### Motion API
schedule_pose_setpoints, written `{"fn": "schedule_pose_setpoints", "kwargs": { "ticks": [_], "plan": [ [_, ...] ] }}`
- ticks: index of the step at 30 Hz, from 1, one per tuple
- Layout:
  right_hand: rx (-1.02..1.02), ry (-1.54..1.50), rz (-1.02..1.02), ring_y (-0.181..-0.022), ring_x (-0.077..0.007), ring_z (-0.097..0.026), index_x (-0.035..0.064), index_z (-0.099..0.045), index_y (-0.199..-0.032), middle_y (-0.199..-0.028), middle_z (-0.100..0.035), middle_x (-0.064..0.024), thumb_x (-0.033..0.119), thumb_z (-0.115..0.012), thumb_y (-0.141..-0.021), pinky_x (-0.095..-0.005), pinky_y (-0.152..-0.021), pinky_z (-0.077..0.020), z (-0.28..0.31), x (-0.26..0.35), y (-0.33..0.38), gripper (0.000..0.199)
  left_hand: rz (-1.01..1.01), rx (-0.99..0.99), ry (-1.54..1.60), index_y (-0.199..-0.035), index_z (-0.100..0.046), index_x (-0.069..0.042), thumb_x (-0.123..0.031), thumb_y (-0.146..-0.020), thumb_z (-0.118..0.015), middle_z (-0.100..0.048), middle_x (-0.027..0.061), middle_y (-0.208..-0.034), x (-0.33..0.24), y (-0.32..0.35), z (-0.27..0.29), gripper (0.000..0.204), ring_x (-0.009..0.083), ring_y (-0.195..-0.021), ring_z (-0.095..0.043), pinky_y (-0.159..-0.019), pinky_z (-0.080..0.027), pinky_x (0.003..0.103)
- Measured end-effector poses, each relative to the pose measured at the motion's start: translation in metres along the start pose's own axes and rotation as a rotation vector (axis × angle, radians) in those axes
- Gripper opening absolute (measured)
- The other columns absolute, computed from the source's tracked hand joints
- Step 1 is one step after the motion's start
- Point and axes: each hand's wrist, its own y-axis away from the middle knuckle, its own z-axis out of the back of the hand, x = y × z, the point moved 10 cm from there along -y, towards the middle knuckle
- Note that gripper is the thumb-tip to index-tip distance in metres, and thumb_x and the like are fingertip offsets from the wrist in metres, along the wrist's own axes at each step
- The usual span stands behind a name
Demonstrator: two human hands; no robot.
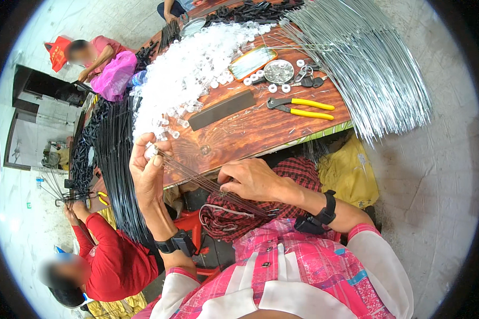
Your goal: The worker is assembling umbrella ribs by sliding on plastic tips and using pliers to secure the components.
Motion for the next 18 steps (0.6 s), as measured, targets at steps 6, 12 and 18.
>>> {"fn": "schedule_pose_setpoints", "kwargs": {
  "ticks": [6,12,18],
  "plan": [
    [-0.006,0.05,0.123,-0.07,-0.0327,-0.065,0.0055,-0.067,-0.084,-0.076,-0.066,-0.0124,0.021,-0.067,-0.085,-0.0408,-0.062,-0.0501,-0.001,0.017,-0.005,0.015,-0.064,-0.007,-0.121,-0.123,-0.056,-0.002,-0.013,-0.083,-0.075,-0.068,0.0195,-0.111,-0.03,-0.011,0.004,0.045,0.021,-0.092,-0.067,-0.086,-0.052,0.032],
    [-0.088,0.212,0.146,-0.061,-0.0371,-0.063,0.0022,-0.06,-0.085,-0.072,-0.063,-0.0172,0.019,-0.066,-0.086,-0.045,-0.054,-0.0488,0.008,0.048,-0.021,0.018,-0.185,-0.006,-0.062,-0.126,-0.057,0.004,-0.005,-0.09,-0.066,-0.064,0.0253,-0.118,-0.073,-0.031,-0.005,0.038,0.0238,-0.098,-0.067,-0.086,-0.055,0.031],
    [-0.053,0.358,0.079,-0.064,-0.0315,-0.064,0.0049,-0.056,-0.085,-0.069,-0.063,-0.0111,0.021,-0.068,-0.086,-0.0422,-0.055,-0.0478,-0.004,0.024,-0.006,0.02,-0.035,-0.046,-0.239,-0.126,-0.056,0.003,-0.012,-0.091,-0.068,-0.067,0.0198,-0.113,-0.019,-0.021,0.009,0.04,0.0202,-0.096,-0.066,-0.089,-0.053,0.033]
  ]
}}
